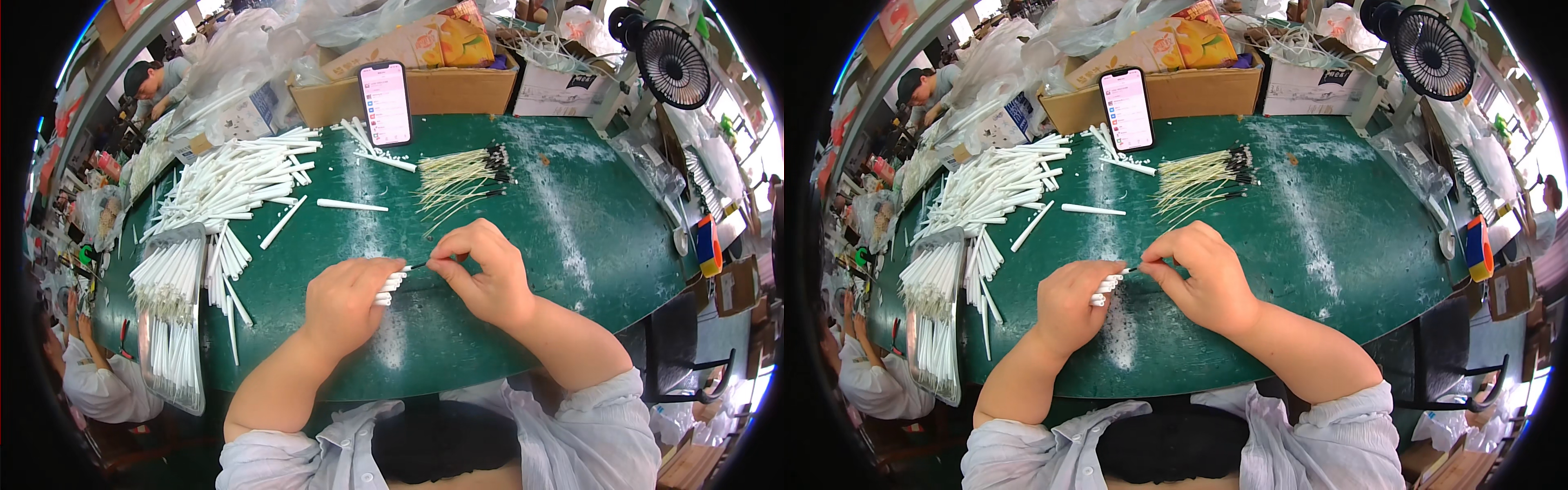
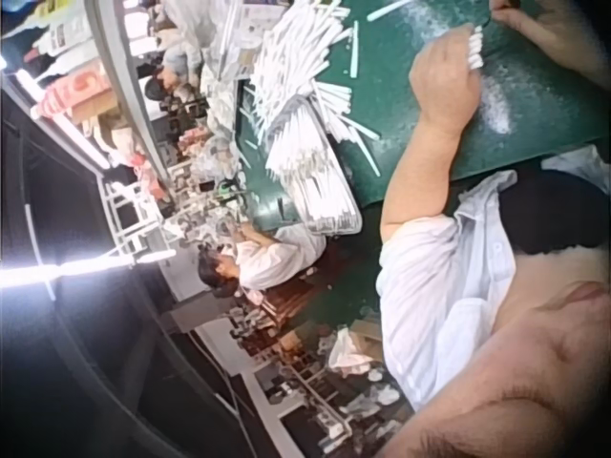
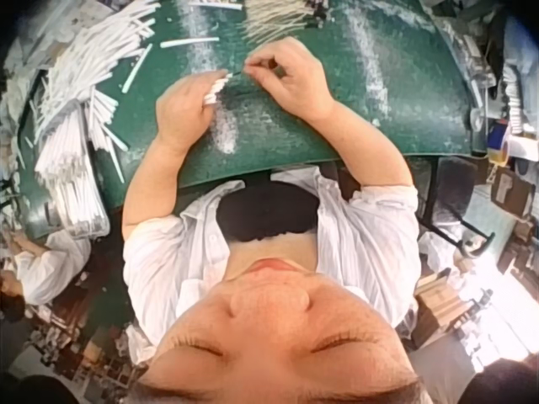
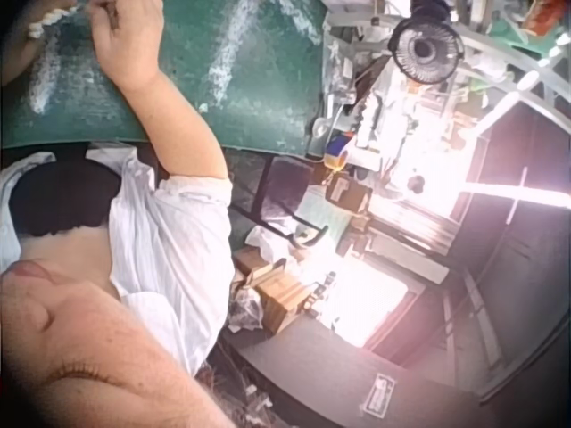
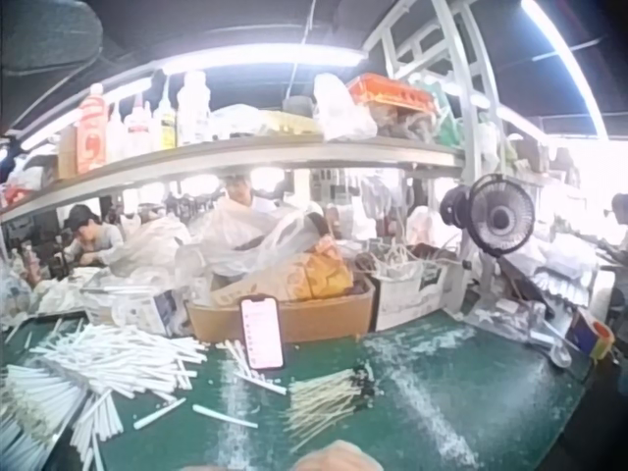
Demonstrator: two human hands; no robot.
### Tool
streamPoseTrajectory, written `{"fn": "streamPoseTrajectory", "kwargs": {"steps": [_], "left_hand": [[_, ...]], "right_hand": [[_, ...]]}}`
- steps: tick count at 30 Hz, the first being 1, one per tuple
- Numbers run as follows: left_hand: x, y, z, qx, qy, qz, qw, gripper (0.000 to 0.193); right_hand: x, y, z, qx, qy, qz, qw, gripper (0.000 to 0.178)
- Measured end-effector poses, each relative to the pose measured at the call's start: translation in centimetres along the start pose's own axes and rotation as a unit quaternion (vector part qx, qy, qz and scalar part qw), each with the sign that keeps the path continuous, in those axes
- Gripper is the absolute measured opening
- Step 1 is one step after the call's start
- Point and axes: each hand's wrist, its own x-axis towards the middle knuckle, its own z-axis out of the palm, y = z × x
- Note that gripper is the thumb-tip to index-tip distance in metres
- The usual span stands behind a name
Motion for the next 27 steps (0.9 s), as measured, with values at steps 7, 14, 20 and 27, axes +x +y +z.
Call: {"fn": "streamPoseTrajectory", "kwargs": {"steps": [7,14,20,27], "left_hand": [[0.0,-0.1,-0.1,-0.005,0.003,-0.002,1.0,0.031],[-0.2,0.1,0.0,-0.007,0.003,-0.011,1.0,0.028],[0.0,0.1,-0.1,0.004,0.009,0.006,1.0,0.038],[-0.1,0.3,-0.2,0.021,0.02,0.018,0.999,0.035]], "right_hand": [[0.3,0.8,-0.1,0.002,-0.001,-0.093,0.996,0.024],[-0.1,1.2,-0.1,-0.012,-0.023,-0.136,0.99,0.029],[0.5,1.0,0.1,-0.009,0.01,-0.15,0.989,0.029],[0.4,0.6,-0.6,-0.116,-0.037,-0.156,0.98,0.022]]}}
